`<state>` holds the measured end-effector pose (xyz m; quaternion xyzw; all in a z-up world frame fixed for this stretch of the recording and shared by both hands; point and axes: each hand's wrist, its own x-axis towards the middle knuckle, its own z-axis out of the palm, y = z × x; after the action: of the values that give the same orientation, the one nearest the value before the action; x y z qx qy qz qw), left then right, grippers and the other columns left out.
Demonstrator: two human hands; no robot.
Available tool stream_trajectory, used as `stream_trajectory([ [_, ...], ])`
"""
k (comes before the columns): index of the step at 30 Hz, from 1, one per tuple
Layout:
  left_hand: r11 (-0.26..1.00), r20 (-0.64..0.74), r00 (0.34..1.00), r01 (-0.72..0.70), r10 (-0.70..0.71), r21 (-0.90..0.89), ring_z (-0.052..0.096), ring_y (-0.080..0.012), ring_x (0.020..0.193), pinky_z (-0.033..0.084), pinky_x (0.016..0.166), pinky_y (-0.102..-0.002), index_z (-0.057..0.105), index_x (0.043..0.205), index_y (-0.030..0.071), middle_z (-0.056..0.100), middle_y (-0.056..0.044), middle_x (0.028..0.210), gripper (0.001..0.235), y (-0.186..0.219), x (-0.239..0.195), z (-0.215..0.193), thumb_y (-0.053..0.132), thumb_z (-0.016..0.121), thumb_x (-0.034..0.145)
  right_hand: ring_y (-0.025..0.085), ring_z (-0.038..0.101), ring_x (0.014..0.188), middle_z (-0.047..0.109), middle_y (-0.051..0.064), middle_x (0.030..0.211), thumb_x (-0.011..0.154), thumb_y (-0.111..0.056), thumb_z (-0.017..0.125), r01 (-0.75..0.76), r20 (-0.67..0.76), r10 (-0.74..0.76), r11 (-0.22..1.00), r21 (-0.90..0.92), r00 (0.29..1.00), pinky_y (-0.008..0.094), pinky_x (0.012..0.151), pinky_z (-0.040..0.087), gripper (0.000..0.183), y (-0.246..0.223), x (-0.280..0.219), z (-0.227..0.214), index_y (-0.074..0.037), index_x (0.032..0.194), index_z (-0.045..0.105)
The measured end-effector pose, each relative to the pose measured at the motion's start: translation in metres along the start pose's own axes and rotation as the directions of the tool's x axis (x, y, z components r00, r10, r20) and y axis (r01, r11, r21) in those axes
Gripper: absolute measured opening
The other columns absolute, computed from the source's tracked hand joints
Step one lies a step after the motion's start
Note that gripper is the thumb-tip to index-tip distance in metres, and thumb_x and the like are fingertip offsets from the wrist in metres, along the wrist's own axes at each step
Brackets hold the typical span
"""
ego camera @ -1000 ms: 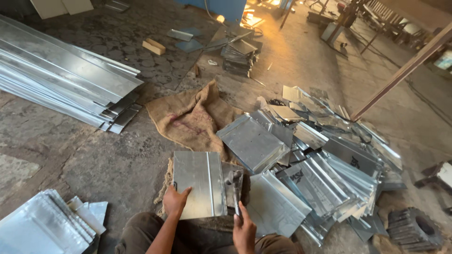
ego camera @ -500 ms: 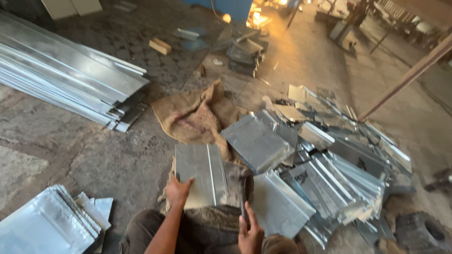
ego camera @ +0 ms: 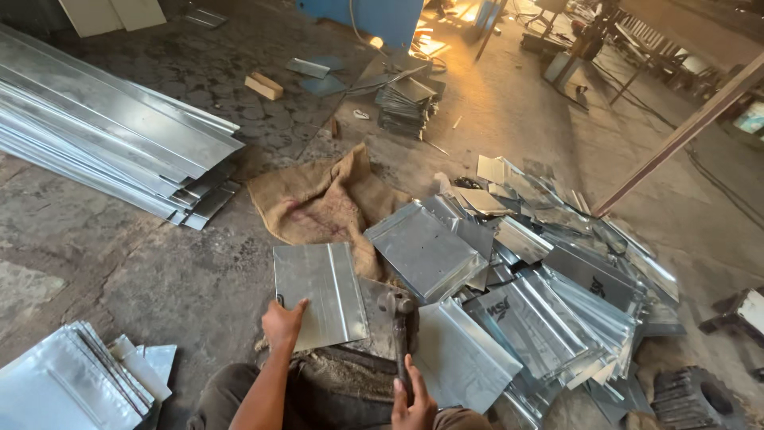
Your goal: The person uses a hammer to fold and flatten the edges of a metal sheet while sitting on a workshop floor. They strike the metal against a hard base and reposition the sheet repeatedly to achieve a uniform bend.
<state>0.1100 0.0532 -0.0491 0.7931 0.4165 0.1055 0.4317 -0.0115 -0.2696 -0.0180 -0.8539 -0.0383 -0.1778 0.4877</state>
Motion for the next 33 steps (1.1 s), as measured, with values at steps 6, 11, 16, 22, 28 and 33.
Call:
stream_trajectory([
  [6,1.0,0.033,0.999,0.011,-0.012,0.017,0.072,-0.0457,0.101,0.058,0.088,-0.052,0.067,0.111,-0.004,0.073,-0.03,0.107,0.073,0.01,-0.004,-0.01,0.056,0.085,0.075,0.034,0.073,0.109,0.074,0.021,0.116,0.085,-0.011,0.074,-0.026,0.119,0.039,0.994,-0.106,0.992,0.038,0.087,0.059,0.051,0.001,0.015,0.029,-0.013,0.135,0.066],
  [11,0.999,-0.018,0.999,-0.051,0.051,0.002,0.071,-0.0463,0.1,0.057,0.088,-0.051,0.067,0.109,-0.004,0.073,-0.03,0.105,0.072,0.003,-0.001,0.0,0.056,0.086,0.073,0.032,0.08,0.106,0.076,0.019,0.12,0.088,-0.01,0.069,0.085,-0.015,-0.084,0.995,0.055,0.996,0.037,0.082,0.061,0.047,-0.02,0.004,0.008,-0.01,0.135,0.063],
  [16,1.0,0.042,0.999,-0.006,0.007,-0.011,0.074,-0.0434,0.095,0.059,0.084,-0.052,0.067,0.108,-0.003,0.074,-0.027,0.103,0.069,0.011,0.003,-0.004,0.054,0.085,0.074,0.034,0.072,0.107,0.073,0.017,0.122,0.092,-0.013,0.067,-0.082,0.104,0.098,0.985,-0.152,0.99,0.038,0.085,0.057,0.05,-0.039,0.005,0.026,-0.014,0.141,0.061],
  [22,1.0,-0.027,1.0,-0.009,0.009,0.021,0.072,-0.0449,0.096,0.057,0.084,-0.052,0.066,0.11,-0.001,0.073,-0.027,0.102,0.071,0.014,0.004,0.008,0.056,0.086,0.072,0.024,0.078,0.096,0.078,0.016,0.11,0.092,-0.015,0.067,-0.094,0.005,0.094,0.994,-0.061,0.996,0.037,0.08,0.06,0.04,0.004,0.011,0.01,-0.015,0.132,0.065],
  [28,0.999,-0.018,0.999,-0.044,0.045,0.029,0.072,-0.0462,0.097,0.057,0.086,-0.052,0.066,0.107,-0.003,0.073,-0.028,0.101,0.07,0.01,0.003,0.004,0.056,0.085,0.074,0.032,0.072,0.109,0.075,0.022,0.119,0.088,-0.012,0.068,0.21,-0.051,-0.213,0.976,-0.064,0.976,0.036,0.083,0.059,0.04,0.009,-0.002,0.014,-0.008,0.127,0.066],
  [33,0.999,-0.03,0.999,-0.035,0.035,0.012,0.071,-0.0475,0.098,0.056,0.087,-0.053,0.066,0.108,-0.003,0.072,-0.03,0.103,0.071,0.016,0.004,0.003,0.055,0.086,0.073,0.034,0.075,0.104,0.076,0.018,0.114,0.086,-0.012,0.071,0.071,0.061,-0.066,0.993,-0.098,0.996,0.036,0.083,0.06,0.042,0.022,0.001,0.009,-0.01,0.127,0.069],
])
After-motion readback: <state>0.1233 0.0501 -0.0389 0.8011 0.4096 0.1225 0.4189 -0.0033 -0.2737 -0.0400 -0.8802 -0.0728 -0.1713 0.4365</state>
